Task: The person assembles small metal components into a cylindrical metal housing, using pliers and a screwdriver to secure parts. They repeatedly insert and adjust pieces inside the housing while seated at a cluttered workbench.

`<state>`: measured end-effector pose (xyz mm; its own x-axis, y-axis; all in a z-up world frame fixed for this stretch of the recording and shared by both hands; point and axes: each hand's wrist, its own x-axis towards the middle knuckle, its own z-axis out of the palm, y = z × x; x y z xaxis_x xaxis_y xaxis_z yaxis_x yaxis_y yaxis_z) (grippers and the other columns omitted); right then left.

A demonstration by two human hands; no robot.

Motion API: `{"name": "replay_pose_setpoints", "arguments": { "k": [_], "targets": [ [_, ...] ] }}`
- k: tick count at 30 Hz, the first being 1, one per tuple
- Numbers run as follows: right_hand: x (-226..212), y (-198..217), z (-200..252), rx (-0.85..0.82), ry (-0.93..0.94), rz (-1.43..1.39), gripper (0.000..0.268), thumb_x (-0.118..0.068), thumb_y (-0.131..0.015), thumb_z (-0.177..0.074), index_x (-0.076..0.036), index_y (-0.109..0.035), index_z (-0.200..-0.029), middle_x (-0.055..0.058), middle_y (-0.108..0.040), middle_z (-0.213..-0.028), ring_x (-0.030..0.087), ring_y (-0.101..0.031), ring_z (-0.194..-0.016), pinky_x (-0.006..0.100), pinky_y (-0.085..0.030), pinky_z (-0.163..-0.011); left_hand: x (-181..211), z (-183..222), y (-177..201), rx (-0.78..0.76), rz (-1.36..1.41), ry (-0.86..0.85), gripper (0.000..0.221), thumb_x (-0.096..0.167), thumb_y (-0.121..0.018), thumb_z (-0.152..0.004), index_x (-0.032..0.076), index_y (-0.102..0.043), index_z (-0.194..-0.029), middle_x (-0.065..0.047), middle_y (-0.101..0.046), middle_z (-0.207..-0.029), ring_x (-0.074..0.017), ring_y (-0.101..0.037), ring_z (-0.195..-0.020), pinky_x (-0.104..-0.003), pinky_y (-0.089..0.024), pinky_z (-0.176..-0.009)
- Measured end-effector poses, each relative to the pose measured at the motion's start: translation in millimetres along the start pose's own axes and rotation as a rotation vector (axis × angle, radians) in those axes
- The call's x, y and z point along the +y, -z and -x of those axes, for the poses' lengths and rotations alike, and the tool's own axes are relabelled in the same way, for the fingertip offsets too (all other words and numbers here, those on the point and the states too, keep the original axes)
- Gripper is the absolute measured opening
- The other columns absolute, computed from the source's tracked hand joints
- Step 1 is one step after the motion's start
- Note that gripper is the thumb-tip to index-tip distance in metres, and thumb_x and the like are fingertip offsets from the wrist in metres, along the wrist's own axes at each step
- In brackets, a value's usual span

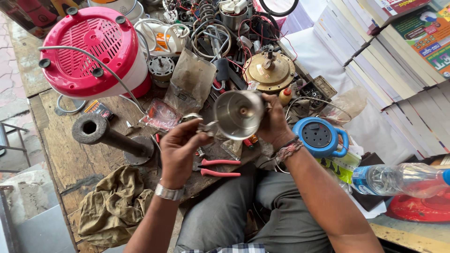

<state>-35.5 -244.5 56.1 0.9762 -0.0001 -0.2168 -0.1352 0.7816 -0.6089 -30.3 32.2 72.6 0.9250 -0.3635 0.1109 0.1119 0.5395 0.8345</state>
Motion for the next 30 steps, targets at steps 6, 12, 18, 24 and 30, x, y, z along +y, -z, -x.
{"name": "replay_pose_setpoints", "arguments": {
  "k": [6,12,18,24,30],
  "targets": [
    [-14,-4,7,-0.010,-0.029,-0.048,0.047,-0.039,-0.055,-0.101,-0.004,-0.060,-0.132,0.014,-0.068,-0.127,0.027,-0.066,-0.116,0.045,-0.054,-0.105,1,-12,-50,-0.048,-0.681,-0.119,0.035,0.005,-0.083,-0.084,0.001,-0.073,-0.118,-0.008,-0.074,-0.101,-0.0148,-0.074,-0.087,-0.026,-0.063,-0.078],
    [-16,-10,12,0.094,-0.044,0.112,0.051,-0.043,-0.055,-0.097,-0.006,-0.062,-0.132,0.012,-0.072,-0.118,0.025,-0.071,-0.104,0.043,-0.058,-0.092,-3,-20,-62,0.005,-0.841,-0.200,0.034,0.008,-0.081,-0.086,0.002,-0.073,-0.118,-0.007,-0.072,-0.096,-0.0137,-0.074,-0.084,-0.026,-0.061,-0.076],
    [-10,-17,15,0.090,-0.042,0.150,0.051,-0.041,-0.058,-0.099,-0.004,-0.060,-0.133,0.012,-0.071,-0.121,0.025,-0.071,-0.106,0.043,-0.060,-0.092,-14,-22,-55,0.016,-0.859,-0.208,0.036,0.009,-0.082,-0.084,0.001,-0.072,-0.118,-0.008,-0.071,-0.096,-0.0153,-0.072,-0.082,-0.027,-0.060,-0.075],
    [-10,-31,23,0.009,-0.047,0.241,0.063,-0.038,-0.065,-0.092,-0.009,-0.049,-0.147,0.011,-0.065,-0.127,0.023,-0.067,-0.111,0.043,-0.061,-0.091,-30,-22,-33,0.053,-0.842,-0.018,0.030,0.007,-0.083,-0.085,0.001,-0.077,-0.113,-0.007,-0.072,-0.092,-0.0147,-0.068,-0.078,-0.029,-0.058,-0.073],
    [-33,-52,63,-0.136,-0.105,0.701,0.104,-0.029,-0.086,-0.073,-0.016,-0.029,-0.159,0.010,-0.054,-0.136,0.024,-0.061,-0.120,0.039,-0.064,-0.085,-33,-23,12,-0.126,-0.117,0.201,0.029,0.001,-0.075,-0.089,-0.001,-0.073,-0.118,-0.004,-0.077,-0.105,-0.0108,-0.073,-0.092,-0.027,-0.064,-0.083]
  ]
}}
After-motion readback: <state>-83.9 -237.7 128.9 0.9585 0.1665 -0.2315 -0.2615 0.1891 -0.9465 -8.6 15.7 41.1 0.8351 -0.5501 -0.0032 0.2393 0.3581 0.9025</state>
